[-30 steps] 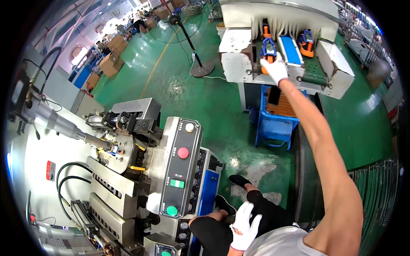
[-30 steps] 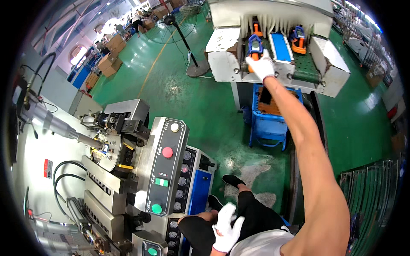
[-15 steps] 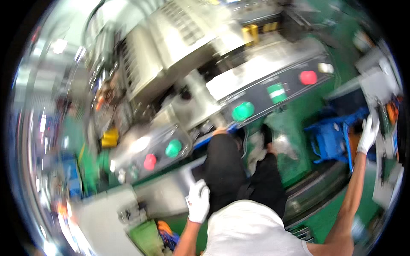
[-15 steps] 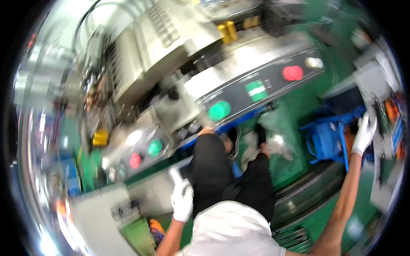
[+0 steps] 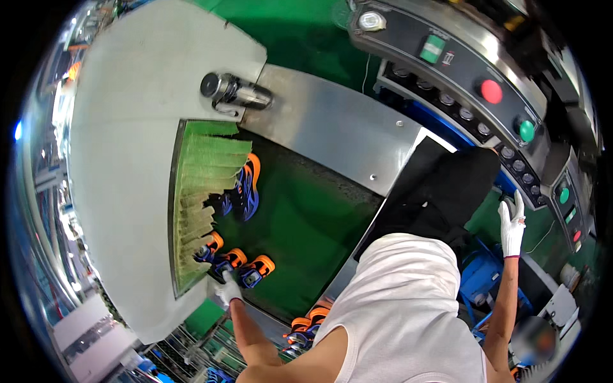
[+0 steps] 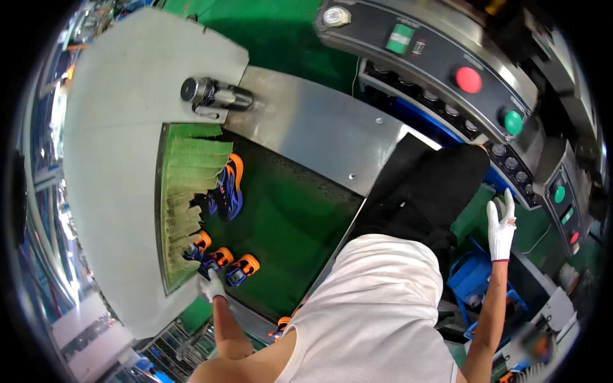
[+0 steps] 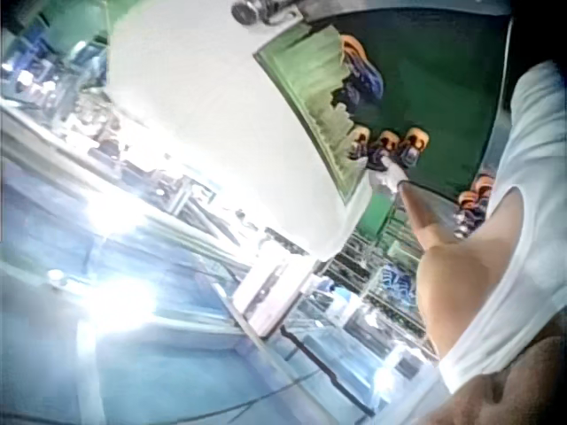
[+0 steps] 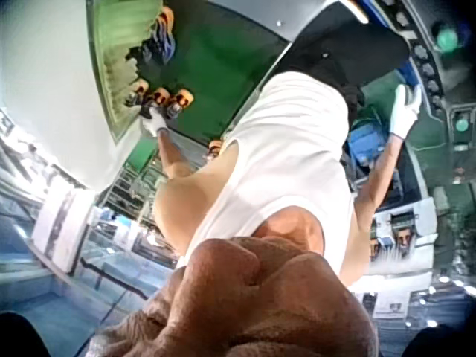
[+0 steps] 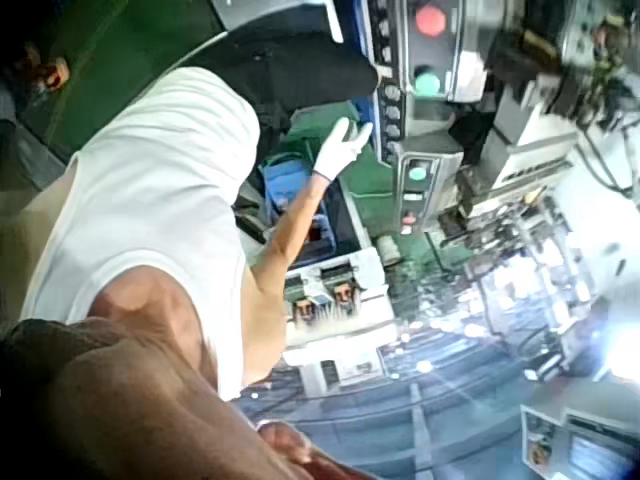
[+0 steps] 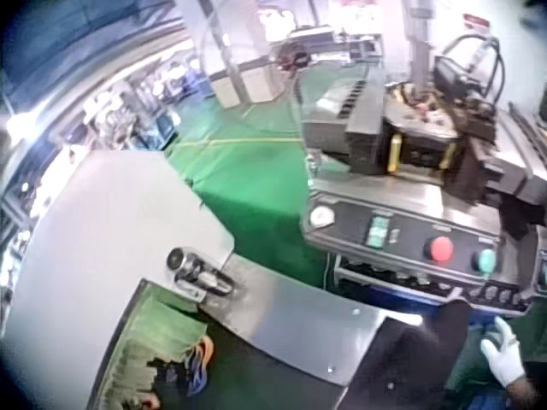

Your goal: The person places sneakers into a lasting machine, operates the machine using buttons and a foot pedal, and then places the processed sneakers onto a conveyor belt.

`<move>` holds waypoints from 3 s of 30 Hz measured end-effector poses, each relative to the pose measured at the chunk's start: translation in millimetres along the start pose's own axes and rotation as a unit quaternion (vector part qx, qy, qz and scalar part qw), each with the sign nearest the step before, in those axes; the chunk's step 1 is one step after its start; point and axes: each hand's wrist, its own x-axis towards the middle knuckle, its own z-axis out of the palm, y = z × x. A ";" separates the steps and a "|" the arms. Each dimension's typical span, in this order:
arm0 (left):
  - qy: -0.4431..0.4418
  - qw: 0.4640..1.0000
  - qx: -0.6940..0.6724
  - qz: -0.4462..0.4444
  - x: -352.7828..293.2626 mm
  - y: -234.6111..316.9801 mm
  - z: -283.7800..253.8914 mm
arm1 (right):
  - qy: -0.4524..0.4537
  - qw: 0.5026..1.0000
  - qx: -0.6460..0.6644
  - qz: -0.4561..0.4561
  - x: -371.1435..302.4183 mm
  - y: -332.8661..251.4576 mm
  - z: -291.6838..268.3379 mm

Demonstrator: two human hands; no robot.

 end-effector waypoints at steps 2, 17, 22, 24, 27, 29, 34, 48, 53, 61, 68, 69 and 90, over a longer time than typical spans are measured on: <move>-0.137 0.978 -0.152 0.040 -6.0 -33.7 67.8 | -0.043 0.994 -0.103 0.019 16.8 -26.4 -1.9; -0.002 0.875 -0.245 0.417 -175.5 184.3 25.2 | -0.229 0.964 0.007 -0.133 -12.7 -209.4 95.4; -0.065 0.758 -0.304 0.573 -186.9 264.1 -9.4 | -0.251 0.909 0.010 -0.333 -41.6 -245.5 116.7; -0.070 0.667 -0.328 0.665 -241.6 294.1 -50.8 | -0.177 0.893 -0.002 -0.413 -58.5 -238.0 128.6; -0.174 0.548 -0.361 0.735 -328.6 334.6 -110.8 | -0.108 0.873 -0.133 -0.456 -69.7 -273.2 119.0; -0.231 0.415 -0.379 0.794 -389.7 364.1 -140.2 | -0.077 0.889 -0.244 -0.380 -65.9 -263.7 116.6; -0.209 0.127 -0.221 0.944 -545.6 395.6 -221.8 | 0.109 0.954 0.025 -0.278 -61.8 -200.8 -10.8; -0.270 0.272 -0.250 0.889 -942.9 565.3 -211.5 | 0.242 0.732 0.617 0.158 -161.4 -22.7 -80.5; -0.260 0.285 -0.268 0.883 -1053.1 649.8 -178.6 | 0.225 0.667 0.664 0.251 -144.9 13.5 -67.7; -0.240 0.258 -0.354 0.866 -1100.7 693.1 -166.8 | 0.238 0.654 0.667 0.267 -120.7 22.4 -93.5; -0.342 0.125 -0.514 0.777 -995.5 585.0 -251.1 | 0.332 0.689 0.620 0.178 -105.1 14.4 -87.0; -0.367 0.126 -0.534 0.751 -968.3 562.9 -262.4 | 0.347 0.696 0.600 0.187 -99.4 15.4 -87.3; -0.594 0.188 -0.110 0.775 -511.6 462.6 -45.9 | 0.223 0.927 -0.289 0.081 420.4 -80.5 -280.1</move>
